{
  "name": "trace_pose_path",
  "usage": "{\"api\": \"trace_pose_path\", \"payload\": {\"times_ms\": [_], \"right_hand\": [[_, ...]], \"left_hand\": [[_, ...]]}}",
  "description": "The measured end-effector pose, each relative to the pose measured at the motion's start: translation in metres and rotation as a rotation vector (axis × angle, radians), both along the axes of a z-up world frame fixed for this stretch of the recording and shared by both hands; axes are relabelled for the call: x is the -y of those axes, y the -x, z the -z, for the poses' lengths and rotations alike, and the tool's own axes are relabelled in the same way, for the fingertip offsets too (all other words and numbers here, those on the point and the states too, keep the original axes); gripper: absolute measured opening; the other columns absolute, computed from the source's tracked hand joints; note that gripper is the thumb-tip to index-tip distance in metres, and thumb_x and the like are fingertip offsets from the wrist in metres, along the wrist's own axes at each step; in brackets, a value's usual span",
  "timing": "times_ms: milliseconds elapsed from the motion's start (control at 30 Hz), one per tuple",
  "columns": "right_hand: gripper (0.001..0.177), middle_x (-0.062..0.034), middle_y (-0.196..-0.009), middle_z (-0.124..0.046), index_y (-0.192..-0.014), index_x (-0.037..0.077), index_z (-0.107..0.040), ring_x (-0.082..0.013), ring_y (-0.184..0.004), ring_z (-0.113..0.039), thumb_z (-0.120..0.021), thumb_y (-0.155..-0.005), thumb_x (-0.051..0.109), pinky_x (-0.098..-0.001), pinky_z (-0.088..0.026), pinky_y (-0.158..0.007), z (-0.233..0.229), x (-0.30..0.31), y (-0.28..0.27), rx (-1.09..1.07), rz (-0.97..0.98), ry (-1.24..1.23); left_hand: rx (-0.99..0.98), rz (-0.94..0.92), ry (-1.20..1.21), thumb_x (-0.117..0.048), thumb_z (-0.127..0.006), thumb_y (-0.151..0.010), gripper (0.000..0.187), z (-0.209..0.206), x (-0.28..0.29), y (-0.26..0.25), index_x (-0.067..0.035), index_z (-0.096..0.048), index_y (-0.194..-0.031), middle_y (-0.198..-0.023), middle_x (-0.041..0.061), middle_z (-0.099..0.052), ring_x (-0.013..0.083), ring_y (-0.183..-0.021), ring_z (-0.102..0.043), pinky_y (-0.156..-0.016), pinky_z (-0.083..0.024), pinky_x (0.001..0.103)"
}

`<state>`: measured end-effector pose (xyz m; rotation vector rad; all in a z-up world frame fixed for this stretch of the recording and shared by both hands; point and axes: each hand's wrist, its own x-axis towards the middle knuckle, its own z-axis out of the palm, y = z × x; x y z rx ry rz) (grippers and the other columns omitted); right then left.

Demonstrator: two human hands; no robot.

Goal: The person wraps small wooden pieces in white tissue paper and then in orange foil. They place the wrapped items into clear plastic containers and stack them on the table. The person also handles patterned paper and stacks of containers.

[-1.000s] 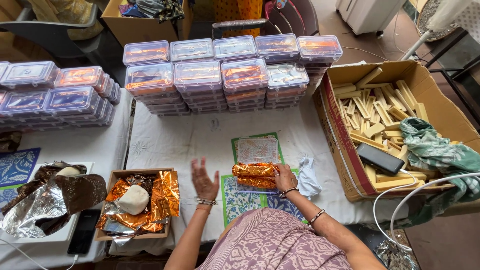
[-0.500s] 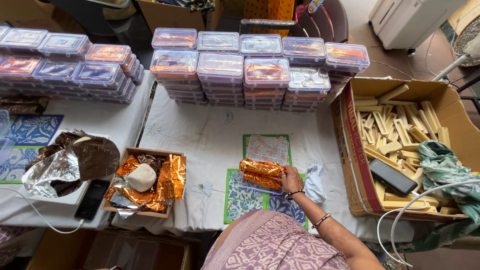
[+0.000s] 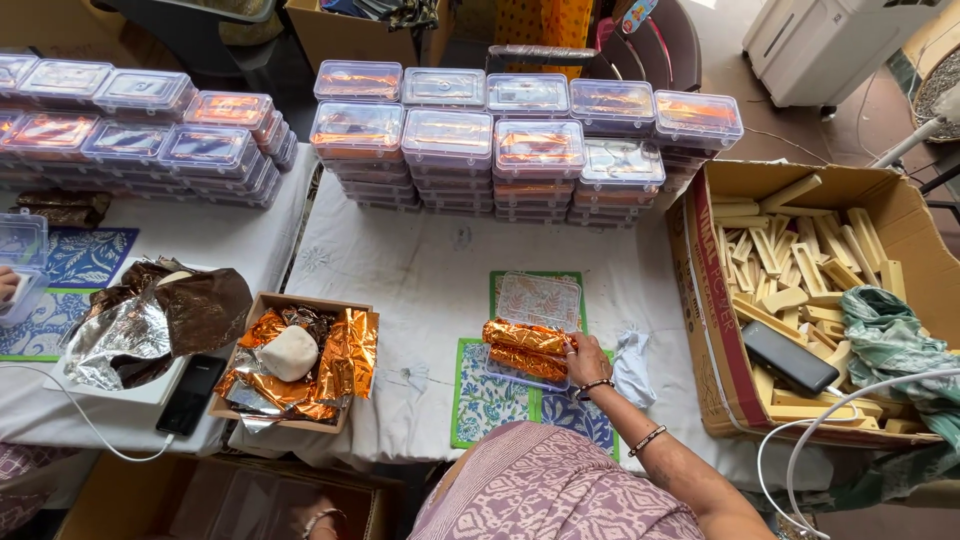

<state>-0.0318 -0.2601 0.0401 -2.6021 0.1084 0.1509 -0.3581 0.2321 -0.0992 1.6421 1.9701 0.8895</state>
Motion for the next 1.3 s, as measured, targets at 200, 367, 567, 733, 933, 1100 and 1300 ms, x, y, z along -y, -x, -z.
{"api": "trace_pose_path", "payload": {"times_ms": [200, 367, 567, 733, 933, 1100, 1300], "right_hand": [[0.032, -0.0106, -0.118, -0.064, -0.126, 0.023, -0.064, -0.0358, -0.108, -0.065, -0.059, -0.097, 0.035, -0.0493, -0.051, -0.091, 0.004, 0.001, 0.001, 0.020, 0.008, -0.022], [0.032, -0.0105, -0.117, -0.064, -0.126, 0.024, -0.065, -0.0356, -0.108, -0.065, -0.059, -0.097, 0.035, -0.0492, -0.051, -0.090, 0.006, 0.000, 0.001, 0.040, 0.018, -0.032], [0.030, -0.0105, -0.116, -0.064, -0.125, 0.024, -0.065, -0.0357, -0.107, -0.065, -0.059, -0.097, 0.034, -0.0492, -0.052, -0.090, -0.001, -0.002, 0.007, 0.049, 0.027, -0.030], [0.031, -0.0103, -0.117, -0.063, -0.125, 0.025, -0.065, -0.0359, -0.106, -0.065, -0.060, -0.096, 0.033, -0.0491, -0.051, -0.090, 0.001, -0.001, 0.004, 0.041, 0.031, -0.004], [0.029, -0.0104, -0.116, -0.063, -0.124, 0.025, -0.064, -0.0353, -0.108, -0.065, -0.059, -0.097, 0.035, -0.0484, -0.051, -0.091, 0.001, 0.000, -0.003, 0.006, 0.002, -0.007], [0.029, -0.0116, -0.116, -0.063, -0.123, 0.023, -0.063, -0.0360, -0.109, -0.064, -0.060, -0.097, 0.034, -0.0490, -0.050, -0.094, 0.014, 0.003, -0.012, -0.037, -0.054, 0.034], [0.027, -0.0116, -0.119, -0.062, -0.123, 0.024, -0.063, -0.0375, -0.110, -0.064, -0.060, -0.097, 0.033, -0.0511, -0.050, -0.094, -0.008, -0.007, -0.008, -0.079, -0.007, 0.029]], "left_hand": [[0.390, 0.122, -0.335, -0.030, -0.052, -0.114, 0.048, -0.094, -0.071, -0.082, -0.004, -0.042, -0.153, -0.148, 0.023, -0.051, 0.0383, -0.126, -0.060, -0.099, -0.052, 0.052], [0.585, 0.677, -0.456, -0.040, -0.053, -0.113, 0.046, -0.180, -0.005, -0.204, -0.003, -0.053, -0.141, -0.125, 0.016, -0.060, 0.0252, -0.108, -0.065, -0.092, -0.057, 0.039], [0.227, 1.591, -0.084, -0.025, -0.064, -0.099, 0.030, -0.136, 0.139, -0.321, -0.015, -0.068, -0.127, -0.117, 0.006, -0.072, 0.0211, -0.097, -0.072, -0.077, -0.061, 0.033], [-0.045, 1.782, 0.208, -0.033, -0.064, -0.100, 0.029, -0.126, 0.222, -0.338, -0.022, -0.068, -0.126, -0.126, -0.002, -0.070, 0.0224, -0.107, -0.070, -0.090, -0.057, 0.037], [-0.041, 1.717, 0.200, -0.030, -0.075, -0.089, 0.033, -0.129, 0.238, -0.330, -0.023, -0.069, -0.121, -0.124, -0.002, -0.071, 0.0244, -0.110, -0.070, -0.091, -0.056, 0.036], [0.083, 1.570, 0.531, -0.016, -0.085, -0.080, 0.056, -0.088, 0.232, -0.351, -0.010, -0.058, -0.128, -0.120, 0.011, -0.071, 0.0221, -0.107, -0.070, -0.093, -0.055, 0.033], [0.370, 1.386, 0.805, -0.014, -0.082, -0.075, 0.041, -0.035, 0.240, -0.359, -0.007, -0.071, -0.114, -0.110, 0.009, -0.080, 0.0188, -0.097, -0.076, -0.088, -0.061, 0.031]]}}
